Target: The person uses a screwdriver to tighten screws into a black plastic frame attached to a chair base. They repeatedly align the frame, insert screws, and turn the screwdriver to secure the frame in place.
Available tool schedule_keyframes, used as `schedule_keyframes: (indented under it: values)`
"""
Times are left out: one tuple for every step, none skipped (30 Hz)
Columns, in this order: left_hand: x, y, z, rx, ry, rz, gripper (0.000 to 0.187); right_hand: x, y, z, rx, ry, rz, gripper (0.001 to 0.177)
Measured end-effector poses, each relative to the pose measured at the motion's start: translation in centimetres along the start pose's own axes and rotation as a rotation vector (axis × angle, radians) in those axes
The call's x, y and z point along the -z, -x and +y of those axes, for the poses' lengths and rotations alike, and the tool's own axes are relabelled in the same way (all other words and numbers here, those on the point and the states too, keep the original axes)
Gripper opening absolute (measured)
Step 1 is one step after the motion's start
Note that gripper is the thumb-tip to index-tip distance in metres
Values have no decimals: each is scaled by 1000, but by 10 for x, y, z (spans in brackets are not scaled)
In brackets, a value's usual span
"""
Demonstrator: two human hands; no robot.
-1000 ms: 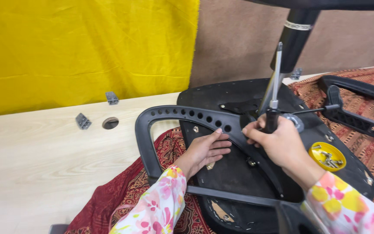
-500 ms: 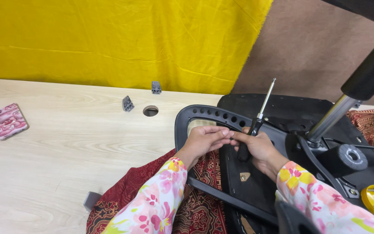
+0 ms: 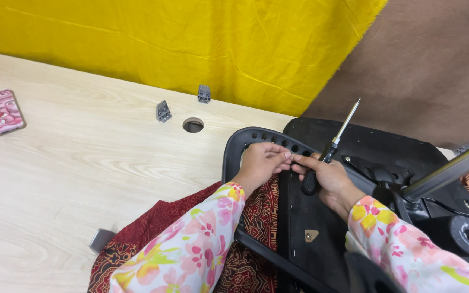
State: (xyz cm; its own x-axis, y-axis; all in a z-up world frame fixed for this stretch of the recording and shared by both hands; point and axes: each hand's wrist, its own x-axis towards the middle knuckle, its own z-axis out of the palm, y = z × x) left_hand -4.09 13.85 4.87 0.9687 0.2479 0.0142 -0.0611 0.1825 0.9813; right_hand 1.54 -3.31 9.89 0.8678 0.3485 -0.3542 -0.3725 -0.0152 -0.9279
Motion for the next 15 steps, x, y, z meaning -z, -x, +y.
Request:
schedule_keyframes:
  values:
    - [-2, -2, 0, -65, -23, 15, 17, 0, -3, -3, 23, 24, -10, 17]
    - [-4, -4, 1, -130, -47, 30, 17, 2, -6, -8, 45, 49, -20, 19]
    - [-6, -5, 2, -193, -72, 42, 16, 4, -9, -12, 68, 71, -28, 20]
    - [-7, -4, 3, -200, -184, 66, 16, 6, -13, -15, 133, 189, 26, 18]
    - [-9, -1, 5, -207, -297, 88, 16, 7, -15, -19, 201, 305, 80, 15]
    - [-11, 2, 6, -213, -411, 109, 16, 7, -18, -22, 268, 421, 133, 13]
    - [-13, 4, 8, -230, -499, 124, 16, 8, -19, -24, 292, 505, 167, 13]
    - [-15, 5, 10, -247, -586, 139, 15, 9, -20, -27, 317, 588, 200, 13]
    - [-17, 6, 12, -266, -675, 149, 15, 10, -21, -30, 342, 669, 237, 14]
    - [-19, 6, 13, -307, -706, 148, 15, 10, -22, -33, 303, 742, 253, 16]
    - [-19, 6, 13, -349, -739, 145, 15, 9, -23, -34, 262, 811, 270, 18]
    - [-20, 6, 13, -391, -771, 143, 15, 9, -24, -35, 221, 881, 287, 22]
    - [-20, 4, 13, -417, -818, 136, 15, 9, -25, -38, 194, 933, 290, 22]
    - [-20, 2, 13, -444, -864, 130, 15, 9, -26, -41, 167, 984, 292, 22]
    - [-19, 1, 13, -470, -912, 124, 15, 8, -28, -42, 140, 1036, 293, 22]
